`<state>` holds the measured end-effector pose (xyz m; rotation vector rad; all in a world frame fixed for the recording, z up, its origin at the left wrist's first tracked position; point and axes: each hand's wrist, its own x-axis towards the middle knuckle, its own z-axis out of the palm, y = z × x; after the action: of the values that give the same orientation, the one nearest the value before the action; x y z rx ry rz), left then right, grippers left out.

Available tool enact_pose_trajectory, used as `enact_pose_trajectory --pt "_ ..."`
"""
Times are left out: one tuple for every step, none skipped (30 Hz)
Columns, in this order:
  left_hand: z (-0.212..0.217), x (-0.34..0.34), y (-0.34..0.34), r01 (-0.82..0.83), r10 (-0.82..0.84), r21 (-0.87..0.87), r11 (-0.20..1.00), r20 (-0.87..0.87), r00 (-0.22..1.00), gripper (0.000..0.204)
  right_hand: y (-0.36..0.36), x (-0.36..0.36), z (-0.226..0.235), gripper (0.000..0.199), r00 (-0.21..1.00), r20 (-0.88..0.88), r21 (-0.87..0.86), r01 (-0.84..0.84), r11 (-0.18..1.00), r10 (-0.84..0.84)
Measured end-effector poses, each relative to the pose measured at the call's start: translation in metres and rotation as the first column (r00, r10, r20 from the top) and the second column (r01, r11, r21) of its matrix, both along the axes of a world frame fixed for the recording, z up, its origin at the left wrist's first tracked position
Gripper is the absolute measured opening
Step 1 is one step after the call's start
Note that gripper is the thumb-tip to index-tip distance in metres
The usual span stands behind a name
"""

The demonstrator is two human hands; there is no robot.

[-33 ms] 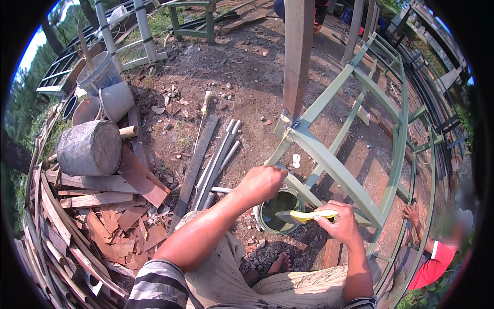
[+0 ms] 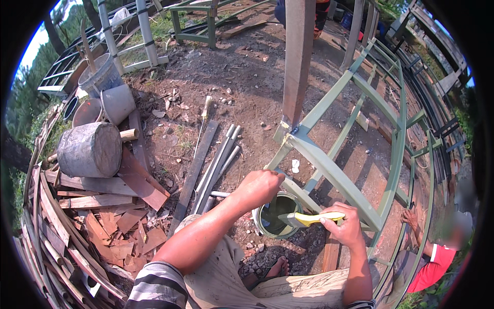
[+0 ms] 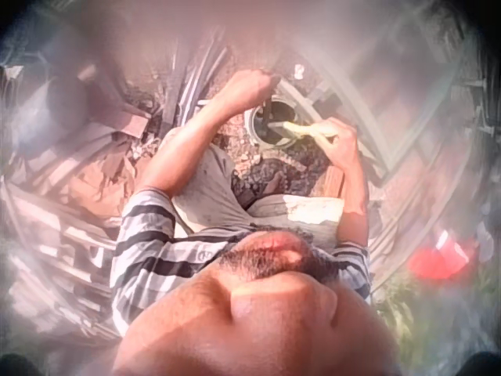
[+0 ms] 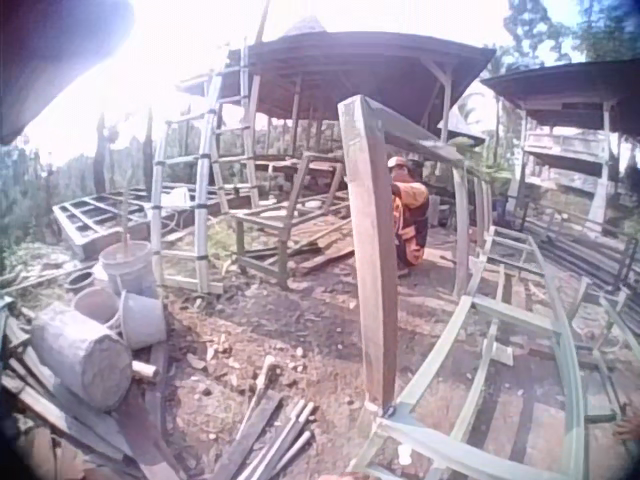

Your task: The person walks up a set of curved stone stairs carrying a paint can and brush, then proceeds to paint a green metal frame structure in an outdoor area. The person dips the brush into the can and applies paint to the metal bars of the frame.

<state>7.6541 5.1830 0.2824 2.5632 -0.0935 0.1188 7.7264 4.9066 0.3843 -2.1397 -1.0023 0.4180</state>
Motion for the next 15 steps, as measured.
enact_pose_trajectory --pt "0.007 -0.001 0.002 -0.009 0.008 -0.031 0.999 -0.026 1.0 0.019 -0.01 0.007 0.005 0.019 0.999 0.002 0.117 0.051 0.992 -0.052" --pt "0.014 -0.002 0.003 -0.019 0.016 -0.061 0.998 -0.054 0.998 0.021 -0.019 0.013 0.01 0.023 0.995 -0.004 0.234 0.097 0.967 -0.099" --pt "0.015 -0.003 0.005 -0.022 0.018 -0.067 0.998 -0.056 0.998 0.023 -0.024 0.014 0.009 0.031 0.975 -0.188 0.399 0.189 0.897 -0.121" --pt "0.014 -0.004 0.006 -0.031 0.027 -0.063 0.998 -0.064 0.998 0.023 -0.018 0.014 0.016 0.031 0.947 -0.268 0.458 0.285 0.842 -0.175" --pt "0.014 -0.004 0.007 -0.036 0.032 -0.066 0.997 -0.071 0.997 0.023 -0.011 0.012 0.026 0.031 0.911 -0.352 0.506 0.378 0.775 -0.215" --pt "0.012 -0.003 0.005 -0.039 0.033 -0.075 0.996 -0.076 0.997 0.023 -0.006 0.012 0.036 0.03 0.866 -0.435 0.537 0.469 0.701 -0.246" --pt "0.008 -0.002 0.004 -0.031 0.027 -0.076 0.997 -0.054 0.998 0.022 -0.004 0.018 0.046 0.028 0.884 -0.416 0.595 0.443 0.67 -0.215" --pt "0.008 0.0 0.002 -0.021 0.017 -0.061 0.998 -0.072 0.997 0.02 0.0 0.027 0.063 0.027 0.879 -0.421 0.684 0.47 0.558 -0.225" --pt "0.007 -0.002 0.001 -0.017 0.013 -0.056 0.998 -0.066 0.998 0.02 0.006 0.036 0.081 0.026 0.868 -0.441 0.751 0.497 0.435 -0.229" --pt "0.006 -0.002 0.001 -0.013 0.01 -0.05 0.999 -0.061 0.998 0.019 0.01 0.05 0.103 0.024 0.891 -0.444 0.82 0.445 0.36 -0.09" --pt "-0.003 -0.004 0.003 -0.009 0.007 -0.051 0.999 -0.033 0.999 0.02 0.025 0.056 0.123 0.024 0.914 -0.382 0.858 0.405 0.315 -0.134" --pt "-0.004 -0.005 0.003 -0.01 0.008 -0.039 0.999 -0.047 0.999 0.02 0.049 0.06 0.142 0.025 0.953 -0.263 0.896 0.299 0.329 -0.149" --pt "-0.002 -0.004 0.001 -0.001 -0.001 -0.029 1.0 -0.057 0.998 0.02 0.069 0.064 0.163 0.026 0.982 -0.154 0.913 0.184 0.365 -0.11" --pt "-0.002 -0.006 0.002 0.002 -0.003 -0.016 1.0 -0.072 0.997 0.02 0.091 0.071 0.18 0.026 0.995 -0.087 0.927 0.096 0.362 -0.04" --pt "-0.003 -0.003 -0.001 0.016 -0.017 -0.016 1.0 -0.065 0.998 0.02 0.11 0.074 0.198 0.026 0.999 -0.037 0.945 0.024 0.327 0.033"
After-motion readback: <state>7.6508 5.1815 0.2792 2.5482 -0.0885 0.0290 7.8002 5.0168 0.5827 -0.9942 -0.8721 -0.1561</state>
